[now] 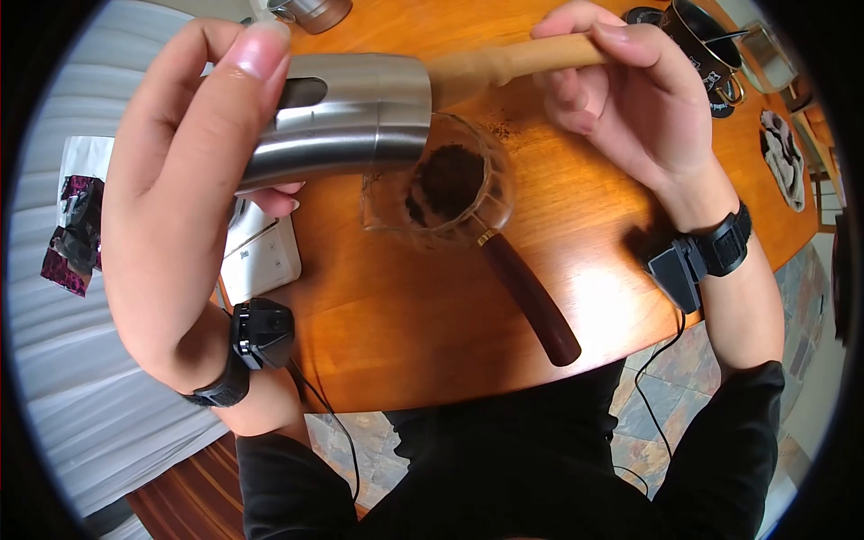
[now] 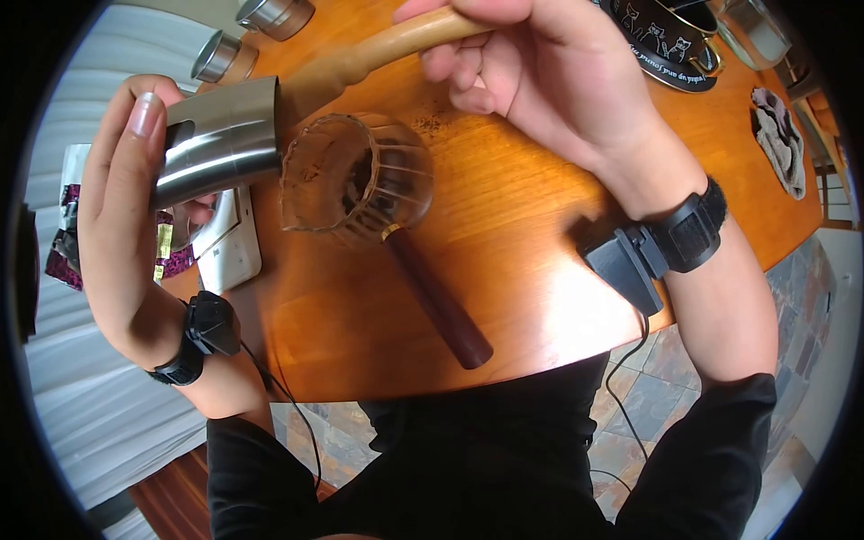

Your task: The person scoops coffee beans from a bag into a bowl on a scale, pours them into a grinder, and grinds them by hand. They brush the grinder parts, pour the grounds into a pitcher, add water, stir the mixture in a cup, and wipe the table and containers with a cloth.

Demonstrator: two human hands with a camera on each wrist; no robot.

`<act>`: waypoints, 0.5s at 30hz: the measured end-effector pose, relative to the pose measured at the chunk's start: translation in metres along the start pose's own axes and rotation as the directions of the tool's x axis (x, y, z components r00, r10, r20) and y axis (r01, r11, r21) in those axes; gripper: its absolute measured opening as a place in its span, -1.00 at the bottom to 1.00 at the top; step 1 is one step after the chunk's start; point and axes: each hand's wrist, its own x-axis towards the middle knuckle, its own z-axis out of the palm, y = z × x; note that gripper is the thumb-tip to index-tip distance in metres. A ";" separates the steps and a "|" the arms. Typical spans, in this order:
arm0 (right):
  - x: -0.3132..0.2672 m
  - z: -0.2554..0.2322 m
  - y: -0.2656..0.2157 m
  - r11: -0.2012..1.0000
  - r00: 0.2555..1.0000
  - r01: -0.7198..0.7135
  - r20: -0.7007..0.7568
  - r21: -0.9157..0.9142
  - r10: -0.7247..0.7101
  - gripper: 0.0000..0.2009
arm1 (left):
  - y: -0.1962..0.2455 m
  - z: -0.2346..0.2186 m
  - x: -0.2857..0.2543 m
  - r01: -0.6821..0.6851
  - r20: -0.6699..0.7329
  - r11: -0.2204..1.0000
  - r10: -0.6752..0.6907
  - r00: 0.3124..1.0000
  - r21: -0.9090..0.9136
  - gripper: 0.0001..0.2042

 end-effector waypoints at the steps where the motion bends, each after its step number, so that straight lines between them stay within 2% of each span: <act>1: 0.000 0.002 -0.002 0.998 0.998 -0.062 -0.026 -0.035 0.061 -0.65 | -0.001 0.001 0.000 0.001 0.003 1.000 0.000 1.000 -0.015 -0.76; 4: -0.002 0.007 -0.005 0.974 0.980 -0.171 -0.128 -0.150 0.153 -0.69 | 0.000 0.009 -0.005 -0.038 -0.042 0.999 0.037 0.998 -0.009 -0.76; 7: 0.000 -0.012 -0.001 0.959 0.997 0.078 0.010 -0.273 -0.079 -0.72 | 0.004 0.007 -0.003 -0.016 -0.053 0.999 0.018 0.998 0.044 -0.78; 9: 0.003 -0.014 -0.004 0.946 0.984 0.167 -0.013 -0.278 -0.177 -0.71 | 0.002 -0.001 -0.002 -0.028 0.015 0.993 0.027 1.000 0.113 -0.79; 12: 0.001 -0.010 -0.011 0.917 0.978 0.181 -0.033 -0.356 -0.206 -0.70 | 0.002 -0.004 0.001 -0.051 0.002 0.979 0.051 0.999 0.196 -0.80; 13: 0.001 0.000 -0.009 0.929 0.972 0.184 -0.079 -0.320 -0.220 -0.70 | 0.002 -0.005 0.001 -0.051 0.000 0.979 0.052 0.999 0.196 -0.80; 15: 0.001 -0.001 -0.008 0.930 0.968 0.205 -0.077 -0.306 -0.239 -0.70 | -0.002 -0.005 0.001 -0.087 0.037 0.987 0.083 0.996 0.136 -0.80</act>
